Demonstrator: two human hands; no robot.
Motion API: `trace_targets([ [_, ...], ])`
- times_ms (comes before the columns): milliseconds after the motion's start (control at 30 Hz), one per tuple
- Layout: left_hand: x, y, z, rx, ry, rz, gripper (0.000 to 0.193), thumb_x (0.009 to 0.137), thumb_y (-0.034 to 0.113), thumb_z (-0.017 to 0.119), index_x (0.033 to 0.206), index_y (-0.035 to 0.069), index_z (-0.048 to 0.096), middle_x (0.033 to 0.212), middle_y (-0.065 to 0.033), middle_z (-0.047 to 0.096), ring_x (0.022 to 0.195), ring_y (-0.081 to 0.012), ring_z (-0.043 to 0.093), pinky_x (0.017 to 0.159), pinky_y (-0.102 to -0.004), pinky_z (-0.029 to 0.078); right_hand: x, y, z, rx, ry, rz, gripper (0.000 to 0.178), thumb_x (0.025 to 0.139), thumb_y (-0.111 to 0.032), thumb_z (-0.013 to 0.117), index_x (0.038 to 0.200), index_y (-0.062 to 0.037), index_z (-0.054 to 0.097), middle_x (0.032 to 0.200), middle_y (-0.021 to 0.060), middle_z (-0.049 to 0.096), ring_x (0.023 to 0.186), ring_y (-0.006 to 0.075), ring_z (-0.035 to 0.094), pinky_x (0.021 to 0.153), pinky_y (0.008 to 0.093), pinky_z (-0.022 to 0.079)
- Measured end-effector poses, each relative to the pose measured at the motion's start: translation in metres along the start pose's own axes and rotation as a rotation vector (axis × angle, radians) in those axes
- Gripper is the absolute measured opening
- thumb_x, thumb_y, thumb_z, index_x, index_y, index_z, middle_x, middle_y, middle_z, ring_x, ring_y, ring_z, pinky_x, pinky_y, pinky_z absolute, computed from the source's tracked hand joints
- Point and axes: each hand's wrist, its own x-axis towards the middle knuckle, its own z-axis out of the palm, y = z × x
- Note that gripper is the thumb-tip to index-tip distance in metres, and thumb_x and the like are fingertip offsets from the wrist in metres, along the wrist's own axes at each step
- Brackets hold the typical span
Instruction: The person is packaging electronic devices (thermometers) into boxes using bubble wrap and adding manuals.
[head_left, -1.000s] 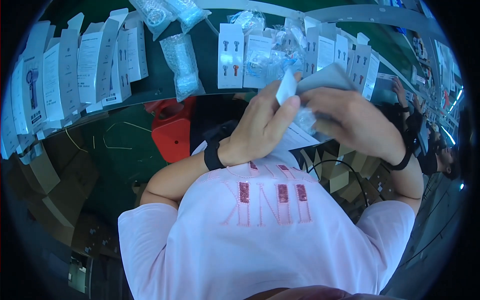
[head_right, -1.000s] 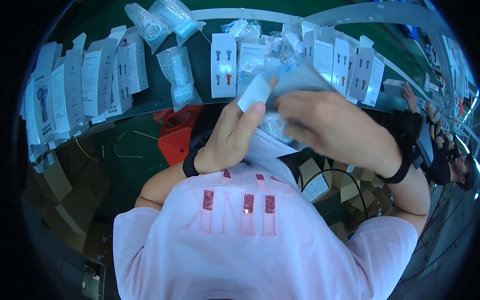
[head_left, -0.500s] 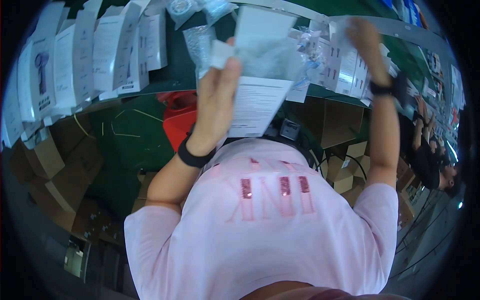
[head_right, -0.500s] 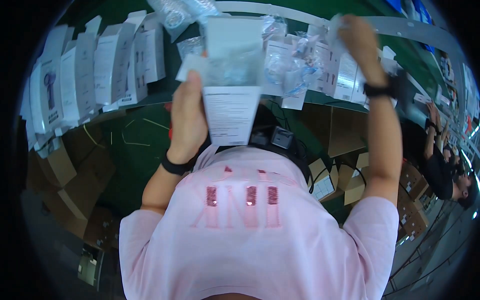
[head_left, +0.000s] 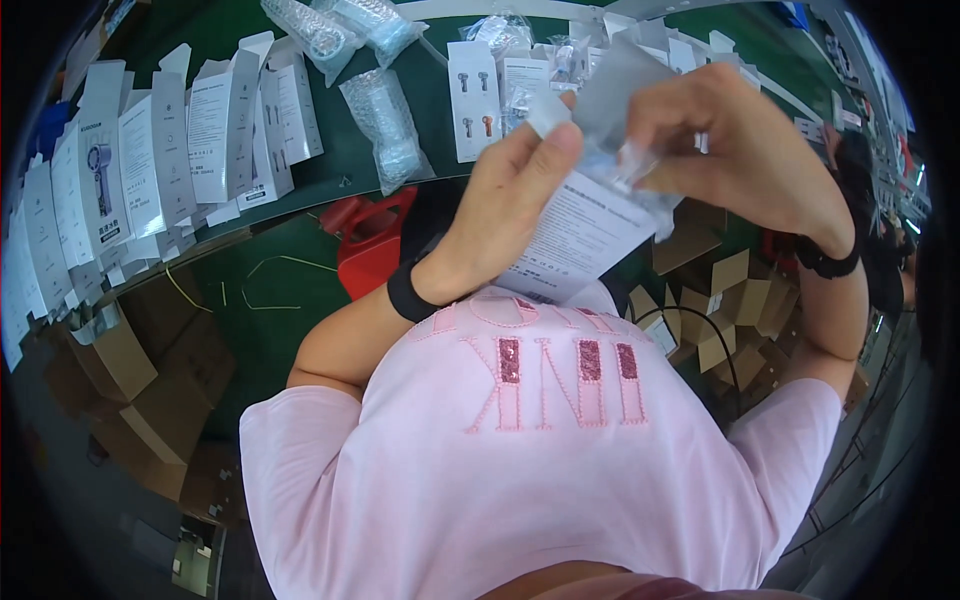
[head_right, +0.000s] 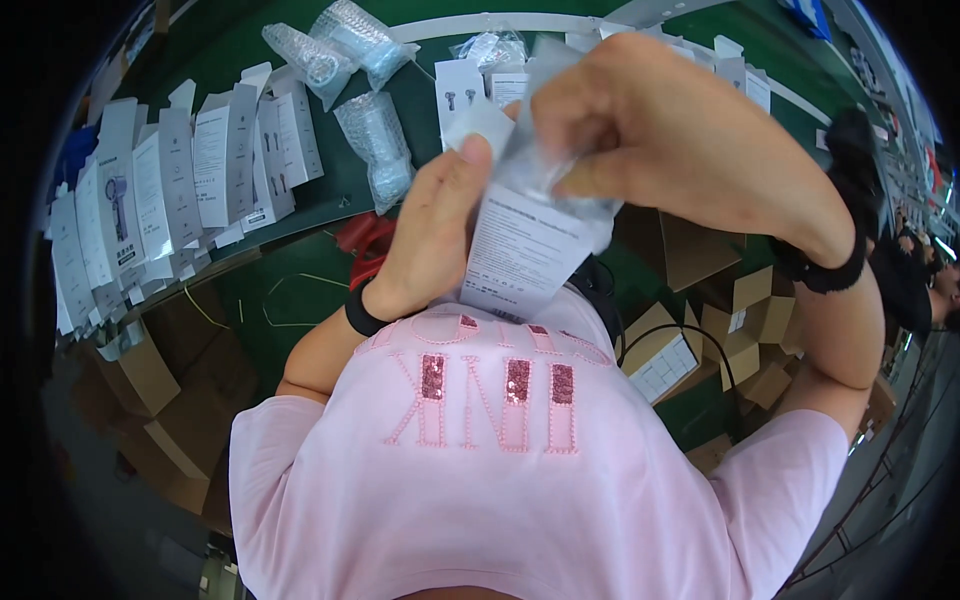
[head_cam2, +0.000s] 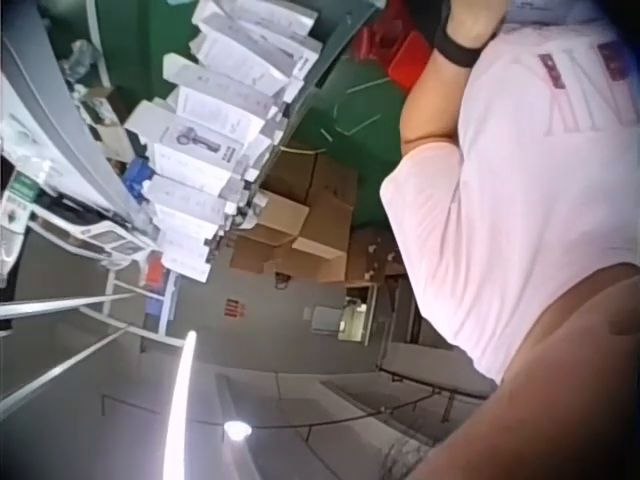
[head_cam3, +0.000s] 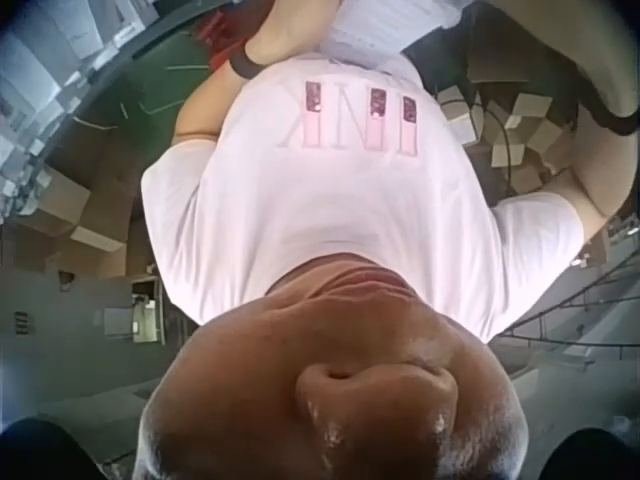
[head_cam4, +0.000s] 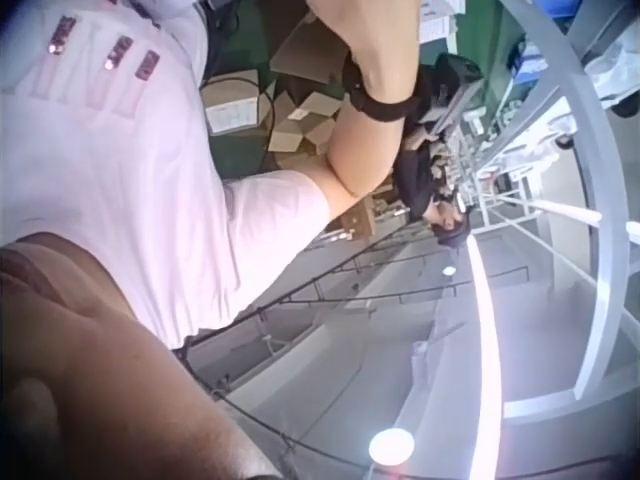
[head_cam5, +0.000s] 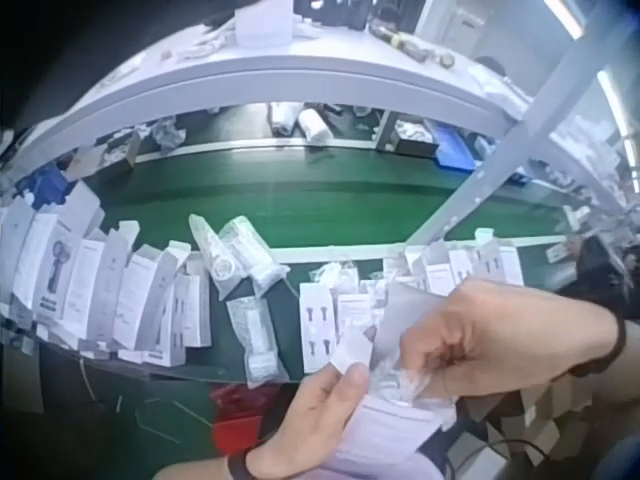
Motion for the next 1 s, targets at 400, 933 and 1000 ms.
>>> trace_targets([
  [400,-0.007,-0.004,-0.009,0.267,-0.269,0.074,0.065,0.092,0.046,0.059,0.134,-0.001,0.044,0.109,-0.0089,0.057,0.097,-0.0112,0.052,0.081,-0.0244,0.044,0.022,-0.002,-0.005,0.474,-0.915,0.382,0.049,0.085,-0.002,0.063,0.131,0.0061,0.047,0.106,0.0107,0.065,0.094,0.0124,0.059,0.084,0.0247,0.048],
  [933,0.016,-0.016,-0.005,0.451,-0.475,0.156,0.058,0.075,0.016,0.081,0.125,0.005,0.055,0.119,-0.0088,0.054,0.102,-0.0153,0.059,0.079,-0.0267,0.052,-0.08,0.076,0.092,1.175,0.525,0.145,0.075,0.088,-0.03,0.067,0.146,-0.0023,0.027,0.128,0.0093,0.055,0.118,0.0184,0.051,0.101,0.0345,0.039],
  [1000,0.026,-0.014,0.014,0.474,-0.561,0.237,0.063,0.075,0.017,0.081,0.131,0.008,0.053,0.12,-0.0084,0.053,0.102,-0.0169,0.058,0.08,-0.0272,0.052,-0.097,0.087,0.084,1.315,0.554,0.107,0.068,0.091,-0.026,0.064,0.145,-0.0035,0.03,0.125,0.0073,0.056,0.114,0.0165,0.052,0.1,0.0345,0.039],
])
